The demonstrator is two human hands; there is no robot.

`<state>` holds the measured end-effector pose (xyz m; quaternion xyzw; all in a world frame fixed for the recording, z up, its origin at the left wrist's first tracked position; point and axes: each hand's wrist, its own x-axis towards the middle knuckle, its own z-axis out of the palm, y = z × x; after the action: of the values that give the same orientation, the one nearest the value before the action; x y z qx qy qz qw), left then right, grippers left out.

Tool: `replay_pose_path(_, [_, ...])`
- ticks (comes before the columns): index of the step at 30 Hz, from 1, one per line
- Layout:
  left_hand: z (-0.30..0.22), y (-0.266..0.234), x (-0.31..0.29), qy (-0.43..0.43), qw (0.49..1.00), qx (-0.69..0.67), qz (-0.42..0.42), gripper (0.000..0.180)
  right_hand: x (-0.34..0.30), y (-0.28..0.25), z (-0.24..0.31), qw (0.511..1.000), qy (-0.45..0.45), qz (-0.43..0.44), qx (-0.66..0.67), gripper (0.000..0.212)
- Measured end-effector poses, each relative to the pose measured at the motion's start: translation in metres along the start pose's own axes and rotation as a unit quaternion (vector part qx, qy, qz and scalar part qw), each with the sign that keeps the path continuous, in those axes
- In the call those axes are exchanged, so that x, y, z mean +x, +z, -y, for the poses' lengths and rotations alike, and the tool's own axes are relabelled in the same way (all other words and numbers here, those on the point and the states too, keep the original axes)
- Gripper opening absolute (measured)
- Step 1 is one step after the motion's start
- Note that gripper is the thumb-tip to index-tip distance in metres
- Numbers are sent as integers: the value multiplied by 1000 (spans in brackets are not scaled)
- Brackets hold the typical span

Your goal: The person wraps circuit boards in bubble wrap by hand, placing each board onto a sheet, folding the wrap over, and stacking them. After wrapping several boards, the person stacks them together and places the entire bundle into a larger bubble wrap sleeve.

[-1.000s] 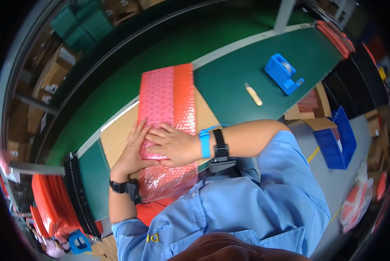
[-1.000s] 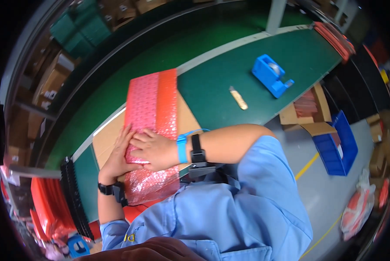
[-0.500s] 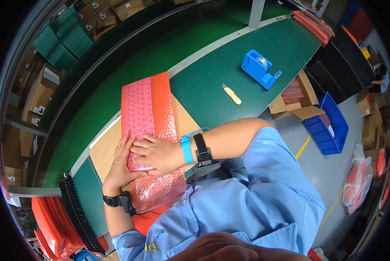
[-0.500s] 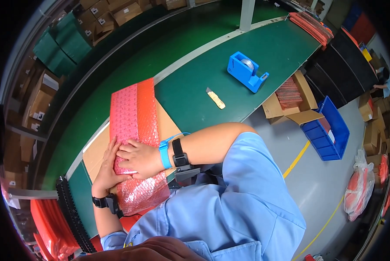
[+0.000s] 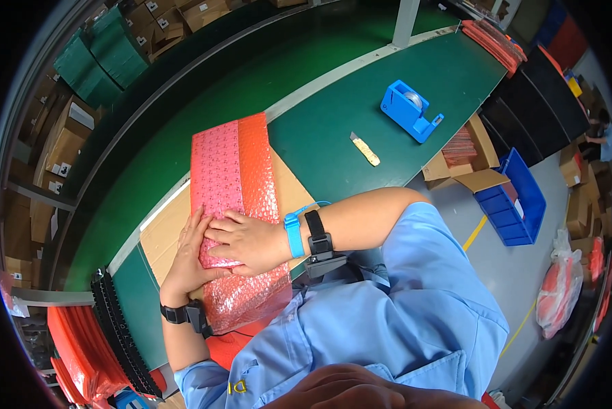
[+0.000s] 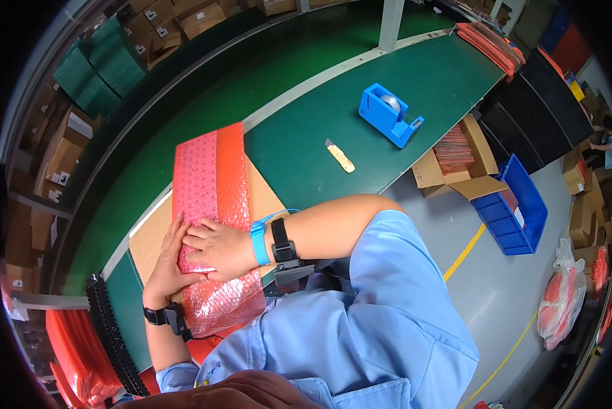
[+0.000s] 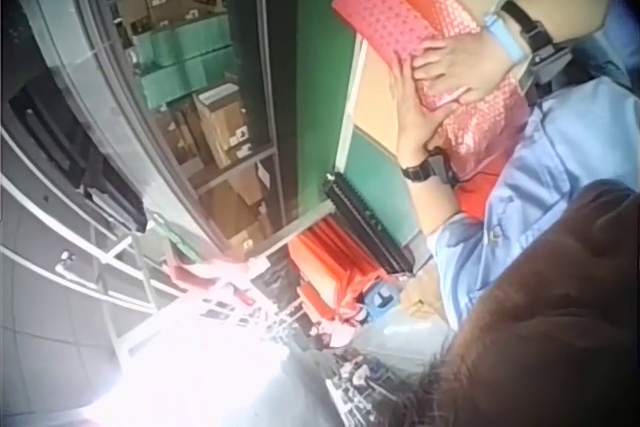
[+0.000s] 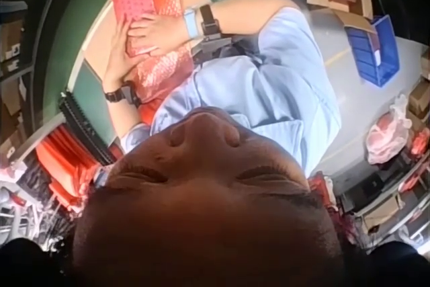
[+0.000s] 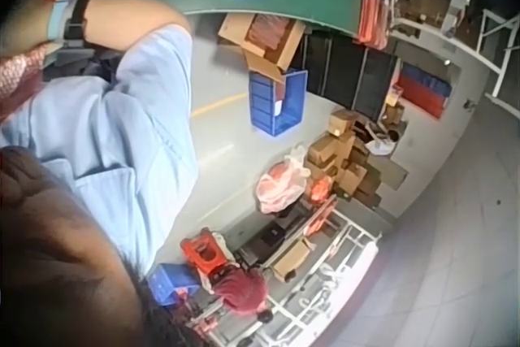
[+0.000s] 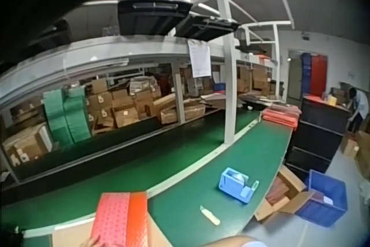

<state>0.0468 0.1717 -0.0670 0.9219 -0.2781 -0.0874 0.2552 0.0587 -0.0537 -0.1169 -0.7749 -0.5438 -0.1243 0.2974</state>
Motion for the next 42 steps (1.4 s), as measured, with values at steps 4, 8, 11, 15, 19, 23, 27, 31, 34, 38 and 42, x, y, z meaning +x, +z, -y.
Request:
replay_pose_path(4, [3, -4, -10, -10, 1000, 15, -11, 120, 9, -7, 5, 998, 9, 57, 12, 54])
replay_pose_path(8, [0, -6, -13, 8, 1000, 12, -7, 118, 8, -2, 5, 998, 13, 47, 34, 57])
replay_pose_path(11, [-6, -3, -3, 11, 1000, 1, -11, 118, 1, -10, 3, 998, 28, 60, 5, 60])
replay_pose_path(15, [1, 0, -4, 25, 999, -28, -22, 119, 5, -23, 8, 997, 9, 81, 7, 61])
replay_pose_path(19, [5, -1, -14, 27, 999, 1, -17, 117, 11, -25, 11, 995, 14, 98, 7, 60])
replay_pose_path(23, [8, -1, -18, 39, 999, 4, -32, 117, 15, -24, 13, 995, -1, 98, 13, 60])
replay_pose_path(27, [15, 6, -15, 57, 997, -8, -49, 119, 17, -24, 14, 994, 3, 112, -3, 60])
replay_pose_path(31, [17, 12, -15, 48, 998, -8, -47, 121, 17, -27, 18, 993, 19, 118, -11, 60])
replay_pose_path(34, [13, 10, -15, 38, 998, -8, -44, 121, 16, -28, 19, 992, 29, 122, -12, 60])
replay_pose_path(38, [13, 9, -16, 36, 999, -13, -39, 123, 17, -25, 17, 993, 15, 112, -22, 60])
replay_pose_path(42, [14, 8, -15, 31, 999, -7, -31, 124, 17, -25, 16, 993, 20, 115, -28, 60])
